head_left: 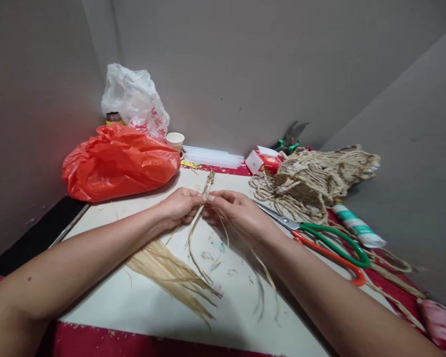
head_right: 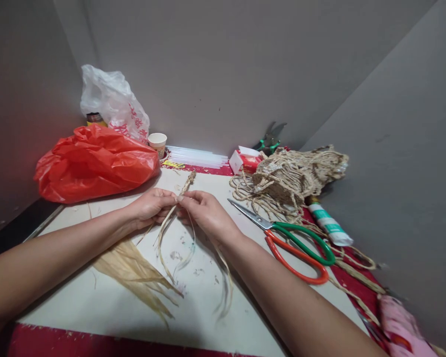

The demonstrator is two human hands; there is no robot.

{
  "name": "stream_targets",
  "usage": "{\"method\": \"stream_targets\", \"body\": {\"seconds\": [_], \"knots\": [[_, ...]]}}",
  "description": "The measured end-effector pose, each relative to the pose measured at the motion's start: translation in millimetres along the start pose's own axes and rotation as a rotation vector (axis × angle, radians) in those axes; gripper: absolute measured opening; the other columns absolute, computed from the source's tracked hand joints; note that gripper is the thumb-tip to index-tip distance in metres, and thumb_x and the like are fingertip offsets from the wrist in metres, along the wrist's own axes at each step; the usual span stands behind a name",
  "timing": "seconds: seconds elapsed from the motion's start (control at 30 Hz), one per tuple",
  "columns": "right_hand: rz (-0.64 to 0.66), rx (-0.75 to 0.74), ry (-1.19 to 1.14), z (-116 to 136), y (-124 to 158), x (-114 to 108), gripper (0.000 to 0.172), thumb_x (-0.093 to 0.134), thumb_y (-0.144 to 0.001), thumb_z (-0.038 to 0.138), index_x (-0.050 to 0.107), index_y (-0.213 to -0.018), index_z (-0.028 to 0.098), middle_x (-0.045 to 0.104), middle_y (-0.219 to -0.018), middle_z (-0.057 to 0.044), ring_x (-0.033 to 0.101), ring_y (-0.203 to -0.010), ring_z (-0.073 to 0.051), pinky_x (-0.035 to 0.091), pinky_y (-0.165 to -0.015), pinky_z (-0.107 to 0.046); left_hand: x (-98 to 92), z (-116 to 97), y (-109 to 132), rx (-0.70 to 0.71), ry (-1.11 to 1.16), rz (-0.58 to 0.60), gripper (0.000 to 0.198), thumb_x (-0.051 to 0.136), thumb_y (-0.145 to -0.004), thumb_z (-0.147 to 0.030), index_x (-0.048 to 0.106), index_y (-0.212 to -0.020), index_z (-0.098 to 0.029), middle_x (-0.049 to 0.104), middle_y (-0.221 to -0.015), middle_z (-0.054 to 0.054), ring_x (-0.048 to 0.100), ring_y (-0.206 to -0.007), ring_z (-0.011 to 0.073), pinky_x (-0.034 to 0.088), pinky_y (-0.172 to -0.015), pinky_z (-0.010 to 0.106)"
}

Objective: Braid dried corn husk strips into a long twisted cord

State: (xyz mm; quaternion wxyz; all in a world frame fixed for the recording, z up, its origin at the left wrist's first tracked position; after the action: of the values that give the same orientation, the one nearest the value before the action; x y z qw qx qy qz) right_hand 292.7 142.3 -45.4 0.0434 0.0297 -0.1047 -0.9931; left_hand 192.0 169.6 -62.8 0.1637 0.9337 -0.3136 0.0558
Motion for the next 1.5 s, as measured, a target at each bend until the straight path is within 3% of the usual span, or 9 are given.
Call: {"method": "stream_targets", "body": {"seconds": [0.2,0.37,0.53,0.7,0.83,0.97,1.1,1.37,1.5], "knots": [[0.28,0.252,-0.213,-15.4,2.4,17.0,0.029,0.065,-0.073,0.036,0.045,-0.067,0.016,0.034,-0.048,0.009,0.018,-0.036,-0.001,0.012,-0.032,-0.013,-4.4,-0.8,-0.2,0.013,-0.061,-0.009,0.019,0.057,-0.075,-0.025,0.048,-0.062,-0.016,0.03,-0.038,-0.009,0.018,-0.032,0.0028,0.011,-0.036,0.019],[0.302,0.269,-0.019,-21.6,-7.6,7.8,0.031,0.054,-0.081,0.043,0.049,-0.068,0.015,0.022,-0.045,0.011,0.012,-0.035,-0.003,0.008,-0.032,-0.014,0.8,-5.4,1.7,0.056,-0.187,0.099,0.02,0.055,-0.077,-0.03,0.056,-0.066,-0.013,0.034,-0.04,-0.008,0.018,-0.034,0.0031,0.01,-0.037,0.021],[0.371,0.303,-0.118,-26.7,-8.3,11.9,0.037,0.053,-0.081,0.042,0.036,-0.059,0.018,0.024,-0.044,0.011,0.011,-0.035,-0.003,0.006,-0.031,-0.014,-2.4,-14.9,3.6,0.153,-0.343,0.045,0.018,0.052,-0.078,-0.026,0.055,-0.067,-0.013,0.045,-0.048,-0.006,0.028,-0.039,0.0034,0.025,-0.044,0.018],[0.256,0.31,-0.216,-26.7,-5.2,14.1,0.029,0.054,-0.079,0.031,0.04,-0.057,0.017,0.026,-0.04,0.01,0.012,-0.033,-0.002,0.008,-0.031,-0.014,-0.2,-28.2,10.7,0.252,-0.753,0.049,0.024,0.045,-0.081,-0.026,0.064,-0.078,-0.012,0.061,-0.068,0.0,0.05,-0.061,0.0105,0.038,-0.06,0.021],[0.126,0.268,-0.247,-27.9,-4.4,14.4,0.02,0.056,-0.076,0.028,0.05,-0.062,0.014,0.025,-0.038,0.011,0.014,-0.033,-0.002,0.01,-0.031,-0.015,0.9,-37.1,21.9,0.274,-1.181,-0.108,0.03,0.039,-0.082,-0.029,0.064,-0.074,-0.013,0.063,-0.067,0.005,0.053,-0.059,0.015,0.036,-0.055,0.025],[0.1,0.243,-0.334,-30.2,-3.7,17.1,0.024,0.056,-0.076,0.026,0.044,-0.057,0.016,0.027,-0.038,0.01,0.014,-0.033,-0.002,0.009,-0.031,-0.015,13.5,-37.2,35.3,0.264,-1.522,-0.236,0.036,0.034,-0.086,-0.033,0.065,-0.079,-0.015,0.066,-0.072,0.011,0.06,-0.063,0.0221,0.04,-0.057,0.03],[0.107,0.27,-0.377,-34.5,-2.4,19.2,0.033,0.057,-0.074,0.026,0.033,-0.052,0.018,0.025,-0.038,0.01,0.013,-0.034,-0.002,0.007,-0.032,-0.015,30.3,-29.1,40.1,0.298,-1.722,-0.242,0.029,0.036,-0.085,-0.022,0.062,-0.092,-0.013,0.067,-0.072,0.012,0.064,-0.068,0.0268,0.043,-0.059,0.033],[0.111,0.247,-0.362,-34.5,-0.9,20.0,0.025,0.06,-0.066,0.022,0.04,-0.053,0.016,0.024,-0.039,0.011,0.013,-0.035,-0.001,0.007,-0.034,-0.016,45.6,-18.4,46.7,0.408,-1.7,-0.105,0.027,0.037,-0.084,-0.021,0.061,-0.089,-0.011,0.066,-0.073,0.013,0.063,-0.066,0.0256,0.041,-0.058,0.033],[0.127,0.202,-0.369,-26.7,-2.0,18.6,0.022,0.061,-0.067,0.023,0.043,-0.056,0.016,0.024,-0.039,0.011,0.013,-0.035,-0.001,0.008,-0.034,-0.015,21.4,-48.7,49.2,0.533,-1.315,-0.375,0.027,0.039,-0.085,-0.035,0.057,-0.077,-0.017,0.063,-0.071,0.006,0.058,-0.066,0.019,0.04,-0.061,0.029]]}}
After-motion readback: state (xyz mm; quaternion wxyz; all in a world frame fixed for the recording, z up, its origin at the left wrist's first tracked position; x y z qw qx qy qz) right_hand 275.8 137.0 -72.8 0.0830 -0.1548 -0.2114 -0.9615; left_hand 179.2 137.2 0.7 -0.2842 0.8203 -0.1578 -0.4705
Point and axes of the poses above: each hand's wrist, its own y-axis away from the middle knuckle, its own x-axis out of the palm, z = x × y, the point moved 7 cm from there along -y, towards the middle knuckle
